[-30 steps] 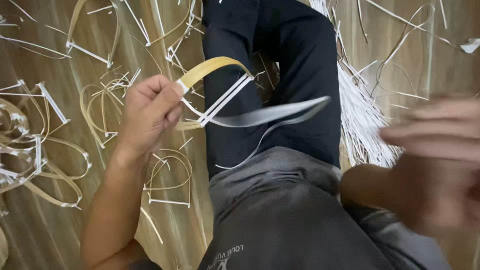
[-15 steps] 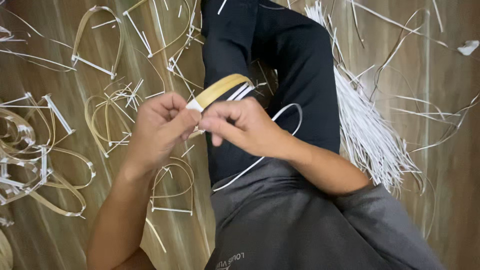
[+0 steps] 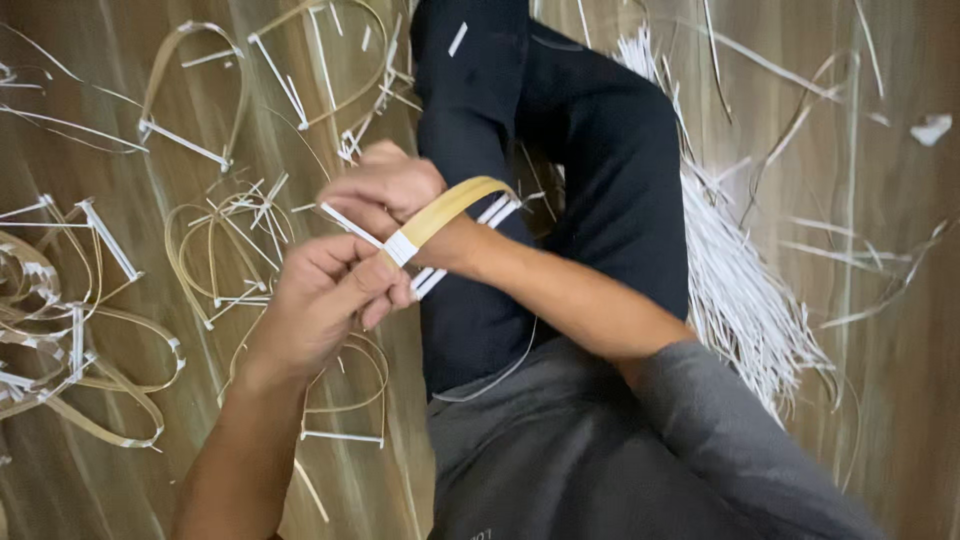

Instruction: The person sits on the floor and weaves white plastic strips around a curved wooden frame. They repeatedly thread the strips through the frame, tighten them, and trim excess with scissors. The process continues with additional strips added to build up the woven structure.

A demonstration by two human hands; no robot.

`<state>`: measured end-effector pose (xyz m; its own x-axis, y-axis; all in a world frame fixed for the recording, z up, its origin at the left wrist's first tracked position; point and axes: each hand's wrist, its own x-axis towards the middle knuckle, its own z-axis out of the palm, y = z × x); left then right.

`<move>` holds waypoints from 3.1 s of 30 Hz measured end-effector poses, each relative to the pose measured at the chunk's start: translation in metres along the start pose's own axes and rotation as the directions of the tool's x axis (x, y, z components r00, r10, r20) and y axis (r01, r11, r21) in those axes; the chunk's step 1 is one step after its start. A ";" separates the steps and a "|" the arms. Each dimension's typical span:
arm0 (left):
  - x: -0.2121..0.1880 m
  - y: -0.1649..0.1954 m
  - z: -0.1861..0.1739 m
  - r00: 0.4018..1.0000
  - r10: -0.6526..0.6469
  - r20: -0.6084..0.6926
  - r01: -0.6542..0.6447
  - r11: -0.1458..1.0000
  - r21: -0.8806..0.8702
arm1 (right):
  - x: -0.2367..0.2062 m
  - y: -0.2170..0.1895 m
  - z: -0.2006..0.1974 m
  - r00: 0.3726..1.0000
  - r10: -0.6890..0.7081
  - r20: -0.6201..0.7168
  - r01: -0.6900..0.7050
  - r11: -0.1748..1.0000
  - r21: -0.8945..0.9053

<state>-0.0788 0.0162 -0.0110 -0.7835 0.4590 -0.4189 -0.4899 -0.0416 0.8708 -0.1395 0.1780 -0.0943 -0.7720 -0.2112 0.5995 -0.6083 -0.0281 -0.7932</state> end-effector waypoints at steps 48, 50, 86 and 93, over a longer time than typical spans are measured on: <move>0.009 -0.001 0.016 0.993 0.088 -0.074 -0.085 0.995 0.046 | -0.048 -0.097 -0.083 0.980 0.028 0.199 0.071 0.879 -0.472; 0.005 -0.001 0.026 0.987 0.130 -0.093 -0.120 0.986 0.113 | -0.056 -0.097 -0.075 0.990 0.009 0.144 0.066 0.860 -0.506; 0.012 0.003 0.078 0.678 0.735 -0.003 -0.315 0.294 0.902 | -0.143 -0.103 -0.021 0.748 0.486 0.452 0.128 0.563 -0.817; 0.022 -0.005 0.060 0.636 0.769 0.064 -0.317 0.185 0.930 | -0.094 -0.197 -0.085 0.566 0.149 0.811 0.113 0.960 -0.255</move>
<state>-0.0705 0.0794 -0.0088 -0.8504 0.3169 0.4200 0.5138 0.6722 0.5331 0.0376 0.2869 0.0146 -0.3776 -0.9161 0.1348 -0.7184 0.1980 -0.6668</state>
